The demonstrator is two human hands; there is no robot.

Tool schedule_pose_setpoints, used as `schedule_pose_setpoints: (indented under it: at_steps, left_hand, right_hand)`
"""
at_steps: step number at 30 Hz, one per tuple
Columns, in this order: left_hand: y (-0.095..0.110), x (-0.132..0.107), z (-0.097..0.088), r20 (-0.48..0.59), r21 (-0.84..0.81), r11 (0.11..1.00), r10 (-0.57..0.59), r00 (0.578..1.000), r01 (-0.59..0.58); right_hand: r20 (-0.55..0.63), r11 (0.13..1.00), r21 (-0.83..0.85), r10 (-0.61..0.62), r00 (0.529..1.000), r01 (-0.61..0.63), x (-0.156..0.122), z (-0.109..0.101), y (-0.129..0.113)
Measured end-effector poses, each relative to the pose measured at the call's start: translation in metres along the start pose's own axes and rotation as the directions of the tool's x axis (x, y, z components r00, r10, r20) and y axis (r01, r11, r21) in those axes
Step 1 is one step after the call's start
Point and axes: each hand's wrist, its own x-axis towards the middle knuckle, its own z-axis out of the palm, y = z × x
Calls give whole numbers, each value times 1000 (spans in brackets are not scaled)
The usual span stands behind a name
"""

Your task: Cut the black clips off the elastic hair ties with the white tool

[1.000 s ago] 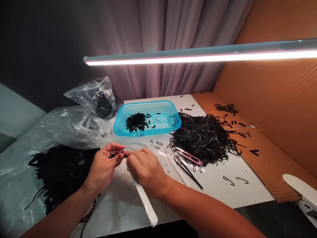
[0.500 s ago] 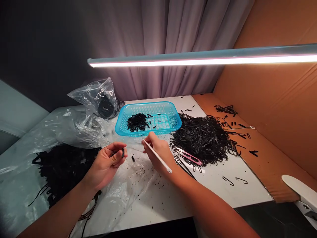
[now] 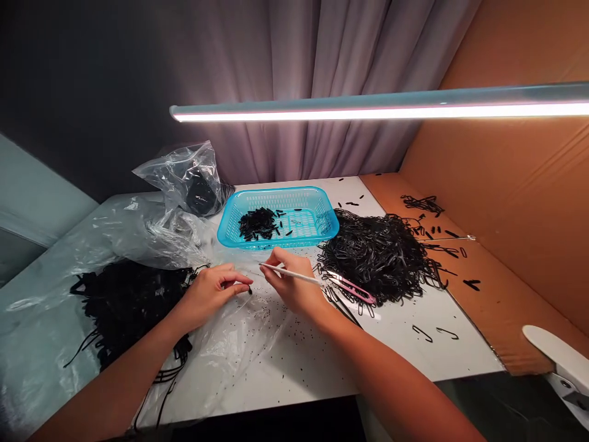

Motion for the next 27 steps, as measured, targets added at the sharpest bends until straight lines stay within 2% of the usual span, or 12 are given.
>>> schedule_pose_setpoints:
  at_steps: [2,5,8,10,11,13,15,17,21,27]
  left_hand:
    - [-1,-3,1,30,151,987,44,999,-48]
    - [-3,-4,5,27,160,976,143,989,-146]
    - [-1,-3,7,-86,-30,986,161,983,-164]
    - [2,-1,5,-156,-257,962,53,986,-92]
    - [4,0,4,-152,-398,916,-27,988,-36]
    - [9,-1,0,-61,-663,745,-150,987,72]
    - [12,-2,-4,50,-825,547,-176,983,140]
    - [14,-4,-6,104,-891,423,-163,981,165]
    - [14,-6,-4,147,-923,332,-160,976,193]
    - [16,-7,3,204,-940,235,-191,960,246]
  right_hand:
    - [-34,1000,14,-24,999,24,0,0,0]
    - [-74,999,17,-33,997,34,1,1,0]
    - [-99,998,26,-62,993,65,2,3,0]
    - [-91,993,53,-98,991,103,2,4,1]
    - [-77,990,76,-115,990,121,1,6,1]
    - [-43,979,142,-142,989,146,0,9,3]
    - [-19,964,227,-141,990,142,-2,12,4]
    - [-4,941,312,-134,991,129,-4,15,5]
    - [-48,915,353,-190,981,194,-9,16,1]
    - [-68,895,78,-434,898,439,-12,12,-10]
